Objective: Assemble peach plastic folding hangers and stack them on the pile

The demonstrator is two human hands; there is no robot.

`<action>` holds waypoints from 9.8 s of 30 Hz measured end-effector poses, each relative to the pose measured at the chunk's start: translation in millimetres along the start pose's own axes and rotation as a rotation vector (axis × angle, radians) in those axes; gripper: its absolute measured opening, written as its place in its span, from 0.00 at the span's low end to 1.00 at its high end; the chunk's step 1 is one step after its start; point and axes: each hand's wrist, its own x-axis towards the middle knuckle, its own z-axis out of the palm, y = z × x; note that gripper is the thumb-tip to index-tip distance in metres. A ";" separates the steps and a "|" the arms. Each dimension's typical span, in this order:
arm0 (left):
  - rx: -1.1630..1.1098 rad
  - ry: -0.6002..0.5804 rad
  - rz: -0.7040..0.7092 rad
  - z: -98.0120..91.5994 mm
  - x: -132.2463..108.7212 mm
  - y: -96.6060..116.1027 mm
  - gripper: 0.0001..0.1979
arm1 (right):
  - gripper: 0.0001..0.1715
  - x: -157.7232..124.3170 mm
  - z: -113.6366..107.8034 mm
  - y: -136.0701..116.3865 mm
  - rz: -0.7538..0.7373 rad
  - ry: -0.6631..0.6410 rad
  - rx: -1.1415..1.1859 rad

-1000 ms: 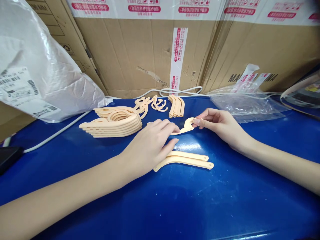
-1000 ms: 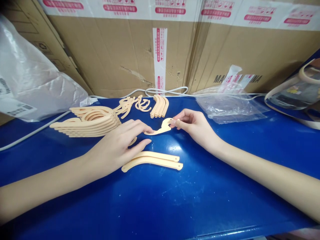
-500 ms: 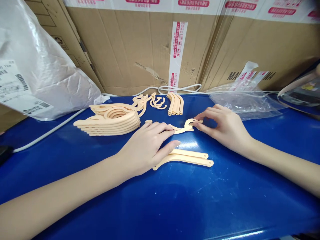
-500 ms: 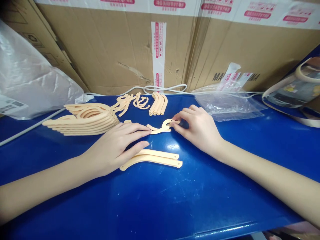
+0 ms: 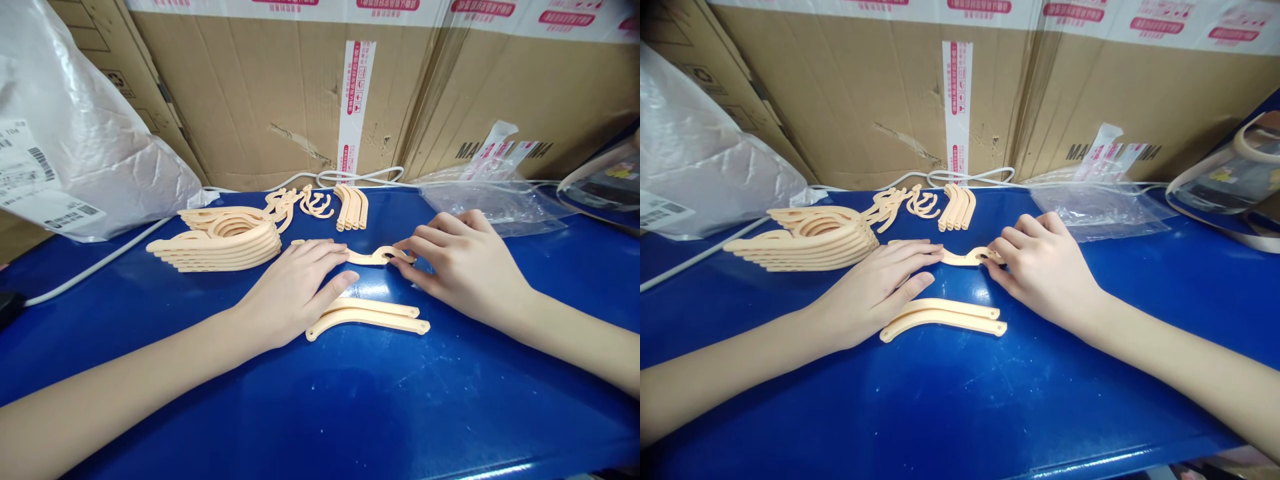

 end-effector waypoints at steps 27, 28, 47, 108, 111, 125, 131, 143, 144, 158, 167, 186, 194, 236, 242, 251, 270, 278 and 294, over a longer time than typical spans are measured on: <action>0.098 0.056 -0.001 -0.3 -2.1 4.0 0.21 | 0.17 -3.7 15.0 -0.8 0.020 -0.073 0.153; 0.090 0.062 -0.001 0.1 -1.9 3.6 0.21 | 0.17 -3.7 15.1 -0.9 0.024 -0.075 0.170; 0.229 0.102 0.054 -21.2 1.8 15.7 0.14 | 0.15 -2.8 9.2 4.8 0.154 -0.046 0.433; 0.310 0.305 0.522 -30.4 -60.2 40.7 0.09 | 0.15 6.9 -44.4 -52.4 -0.060 0.133 0.212; 0.206 0.389 0.438 -36.3 -60.9 37.7 0.10 | 0.12 9.3 -33.9 -48.7 0.179 0.058 0.619; 0.119 -0.114 0.228 -29.5 -51.9 25.3 0.08 | 0.13 16.4 -13.5 -49.1 0.513 -0.083 1.610; 0.162 -0.129 0.212 -30.7 -51.5 23.6 0.10 | 0.11 15.0 -14.8 -48.9 0.512 -0.098 1.632; -0.633 0.134 -0.163 -39.4 -44.4 34.6 0.06 | 0.08 14.3 -10.7 -47.9 0.517 -0.076 1.653; -0.720 0.153 -0.186 -40.2 -44.1 34.4 0.06 | 0.08 14.2 -10.5 -47.8 0.516 -0.078 1.664; -0.804 0.149 -0.347 -39.5 -43.7 29.2 0.14 | 0.09 13.1 -12.8 -47.1 0.476 -0.130 1.685; 0.165 -0.034 -0.187 -23.3 -48.1 29.2 0.17 | 0.08 12.7 -14.5 -47.2 0.505 -0.095 1.698; -0.124 -0.092 -0.081 -24.8 -47.9 31.9 0.08 | 0.07 11.7 -14.5 -46.2 0.510 -0.156 1.716; -0.050 -0.028 -0.100 -21.6 -48.1 30.1 0.12 | 0.09 12.9 -13.4 -48.3 0.535 -0.145 1.805; -0.004 0.067 0.140 -17.3 -49.9 20.0 0.14 | 0.23 14.1 -7.0 -37.2 0.638 -0.197 1.974; 0.076 0.117 0.208 -14.9 -51.1 17.7 0.14 | 0.24 14.1 -5.7 -37.4 0.610 -0.191 1.978; 0.223 0.195 0.310 -13.6 -50.4 15.9 0.15 | 0.26 13.8 -7.6 -40.0 0.669 -0.175 1.962; 0.298 0.161 0.336 -11.4 -51.7 14.1 0.15 | 0.25 11.8 -2.8 -42.1 0.620 -0.131 1.912; 0.299 0.112 0.338 -9.7 -53.5 13.2 0.17 | 0.23 10.5 -4.9 -44.3 0.570 -0.113 1.880; 0.417 0.130 0.353 -10.9 -53.3 18.2 0.18 | 0.28 12.2 -13.2 -47.0 0.467 -0.024 1.744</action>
